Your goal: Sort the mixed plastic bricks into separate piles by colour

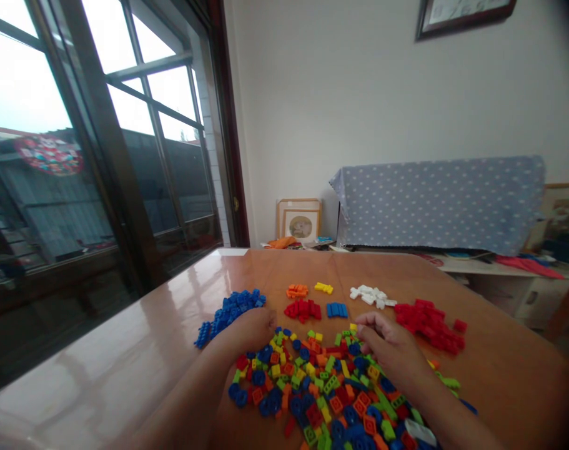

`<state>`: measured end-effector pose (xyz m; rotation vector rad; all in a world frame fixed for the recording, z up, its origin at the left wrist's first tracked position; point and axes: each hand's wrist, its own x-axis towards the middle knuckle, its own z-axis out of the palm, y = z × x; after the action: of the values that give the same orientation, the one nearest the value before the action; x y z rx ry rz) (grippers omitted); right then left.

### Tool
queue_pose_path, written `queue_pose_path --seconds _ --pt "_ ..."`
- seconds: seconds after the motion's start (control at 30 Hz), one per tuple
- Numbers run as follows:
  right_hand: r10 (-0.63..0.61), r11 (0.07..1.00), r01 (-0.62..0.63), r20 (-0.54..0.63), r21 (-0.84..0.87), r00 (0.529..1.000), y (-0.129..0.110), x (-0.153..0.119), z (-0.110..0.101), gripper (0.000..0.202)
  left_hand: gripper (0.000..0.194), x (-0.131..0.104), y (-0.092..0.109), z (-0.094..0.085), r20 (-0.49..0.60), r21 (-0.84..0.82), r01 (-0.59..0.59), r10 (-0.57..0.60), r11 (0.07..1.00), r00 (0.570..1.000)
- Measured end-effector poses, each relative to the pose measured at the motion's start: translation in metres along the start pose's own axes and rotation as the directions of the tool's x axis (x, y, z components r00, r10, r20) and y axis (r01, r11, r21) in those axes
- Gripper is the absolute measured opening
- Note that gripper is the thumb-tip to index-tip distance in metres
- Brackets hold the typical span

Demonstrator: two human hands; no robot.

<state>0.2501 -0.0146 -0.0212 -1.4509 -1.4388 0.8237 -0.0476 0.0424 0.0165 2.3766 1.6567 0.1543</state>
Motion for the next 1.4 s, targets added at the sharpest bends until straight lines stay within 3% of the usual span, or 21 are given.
queue_pose_path --seconds 0.17,0.33,0.43,0.63,0.77,0.9,1.1,1.27,1.4 --pt "0.005 0.999 -0.004 0.013 -0.035 1.000 0.000 0.001 0.001 0.027 0.019 -0.001 0.008 0.002 0.116 -0.237 -0.133 0.164 0.962 0.980" --pt "0.018 0.997 -0.016 0.019 -0.069 1.000 0.002 0.001 0.001 0.029 0.026 0.003 0.003 0.006 0.096 -0.435 -0.144 0.204 0.889 0.974" --pt "0.010 0.998 -0.008 0.030 -0.064 0.999 0.003 0.001 0.001 0.029 0.023 0.003 -0.002 0.008 0.085 -0.419 -0.146 0.199 0.896 0.976" --pt "-0.010 0.999 0.011 0.023 -0.033 1.000 0.000 -0.001 0.007 0.027 0.032 0.002 -0.003 0.016 0.195 -0.298 -0.116 0.180 0.948 0.964" --pt "-0.005 0.999 0.007 0.034 -0.047 0.999 0.000 -0.002 0.007 0.028 0.034 0.003 -0.003 0.021 0.169 -0.222 -0.139 0.178 0.965 0.969" --pt "-0.012 0.999 0.014 0.042 -0.043 0.999 -0.004 -0.004 0.008 0.030 0.030 0.004 -0.001 0.022 0.132 -0.273 -0.137 0.178 0.952 0.975" --pt "-0.019 0.994 0.012 0.063 0.107 0.998 -0.018 -0.012 0.015 0.036 0.034 -0.005 0.027 0.018 -0.047 -0.529 -0.257 0.274 0.809 0.961" --pt "-0.050 0.995 0.033 0.188 0.097 0.981 -0.019 -0.015 0.020 0.037 0.042 -0.016 0.062 0.026 -0.020 -0.758 -0.269 0.391 0.594 0.920" --pt "-0.114 0.993 0.103 0.275 0.053 0.955 -0.018 -0.017 0.022 0.031 0.053 -0.015 0.072 0.037 -0.026 -0.794 -0.230 0.346 0.563 0.938"
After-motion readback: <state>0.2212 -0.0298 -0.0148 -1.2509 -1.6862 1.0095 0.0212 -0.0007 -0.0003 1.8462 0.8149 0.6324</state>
